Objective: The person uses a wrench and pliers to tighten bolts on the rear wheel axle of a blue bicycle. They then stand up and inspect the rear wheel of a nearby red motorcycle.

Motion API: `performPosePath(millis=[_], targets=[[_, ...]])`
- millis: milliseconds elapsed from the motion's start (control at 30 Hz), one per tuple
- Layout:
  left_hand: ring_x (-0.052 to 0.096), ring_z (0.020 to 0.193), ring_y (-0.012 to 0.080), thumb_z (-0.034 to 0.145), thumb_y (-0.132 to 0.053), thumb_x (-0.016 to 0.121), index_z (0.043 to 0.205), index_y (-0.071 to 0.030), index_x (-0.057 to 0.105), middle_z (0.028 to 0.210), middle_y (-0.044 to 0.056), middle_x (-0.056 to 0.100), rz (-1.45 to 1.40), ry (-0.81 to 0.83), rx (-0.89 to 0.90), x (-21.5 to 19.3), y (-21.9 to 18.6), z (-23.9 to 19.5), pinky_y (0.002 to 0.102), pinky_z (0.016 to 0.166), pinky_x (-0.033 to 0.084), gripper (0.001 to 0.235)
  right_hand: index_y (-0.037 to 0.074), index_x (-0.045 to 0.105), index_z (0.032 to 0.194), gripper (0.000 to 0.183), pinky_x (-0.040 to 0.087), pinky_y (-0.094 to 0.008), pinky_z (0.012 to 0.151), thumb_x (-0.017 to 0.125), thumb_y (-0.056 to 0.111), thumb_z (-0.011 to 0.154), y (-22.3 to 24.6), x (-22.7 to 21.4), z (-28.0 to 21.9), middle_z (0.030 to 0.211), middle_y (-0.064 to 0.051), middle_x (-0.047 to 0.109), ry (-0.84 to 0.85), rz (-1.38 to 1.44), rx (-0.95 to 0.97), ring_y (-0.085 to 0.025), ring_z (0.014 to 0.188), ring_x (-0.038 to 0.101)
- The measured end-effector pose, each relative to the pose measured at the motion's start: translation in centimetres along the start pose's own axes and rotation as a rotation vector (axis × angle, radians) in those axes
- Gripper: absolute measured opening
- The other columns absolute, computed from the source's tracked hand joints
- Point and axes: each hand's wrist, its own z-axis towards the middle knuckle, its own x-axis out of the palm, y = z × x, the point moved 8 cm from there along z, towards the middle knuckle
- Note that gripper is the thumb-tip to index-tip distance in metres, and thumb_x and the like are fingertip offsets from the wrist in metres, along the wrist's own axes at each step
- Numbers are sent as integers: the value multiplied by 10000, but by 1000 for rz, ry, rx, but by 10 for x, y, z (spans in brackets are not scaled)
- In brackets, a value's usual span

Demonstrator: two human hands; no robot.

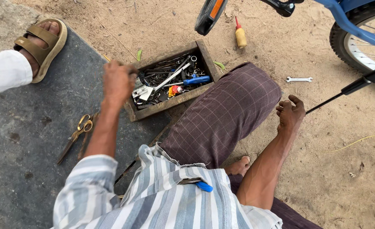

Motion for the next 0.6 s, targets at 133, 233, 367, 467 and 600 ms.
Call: performPosePath(millis=[133, 233, 367, 467, 600], targets=[[260, 1511, 407, 891, -127, 719, 1093, -259, 785, 1581, 171, 396, 47, -11, 124, 44, -39, 27, 571, 1223, 294, 249, -24, 567, 1340, 337, 563, -261, 612, 560, 19, 1006, 11, -4, -7, 958, -155, 729, 10, -31, -38, -151, 734, 683], [156, 1470, 468, 903, -95, 647, 1013, -256, 808, 1607, 217, 284, 69, -129, 176, 74, -59, 40, 666, 1152, 163, 253, -17, 574, 1339, 343, 566, -259, 615, 567, 18, 998, 12, -5, -8, 969, -156, 727, -18, -34, -8, -149, 734, 685], [199, 1477, 487, 986, -165, 602, 1010, -179, 775, 1582, 249, 339, 6, -334, 164, 113, -59, 43, 710, 1154, 177, 175, -13, 576, 1341, 366, 580, -272, 622, 573, 16, 976, 4, -12, -12, 971, -162, 728, -27, -68, 27, -170, 740, 681], [280, 1484, 467, 989, -160, 618, 1067, -146, 751, 1542, 244, 420, 80, -442, 189, 130, -65, 47, 693, 1153, 229, 154, -6, 575, 1337, 366, 581, -276, 633, 579, 24, 972, 3, -13, -4, 975, -153, 728, -27, -90, 37, -177, 754, 679], [374, 1417, 452, 946, -169, 638, 1044, -189, 759, 1450, 231, 517, 147, -534, 370, 125, -70, 45, 658, 1117, 249, 156, 31, 578, 1341, 368, 560, -278, 647, 549, 15, 974, -7, 3, 1, 944, -133, 710, 31, -38, 9, -156, 760, 656]])
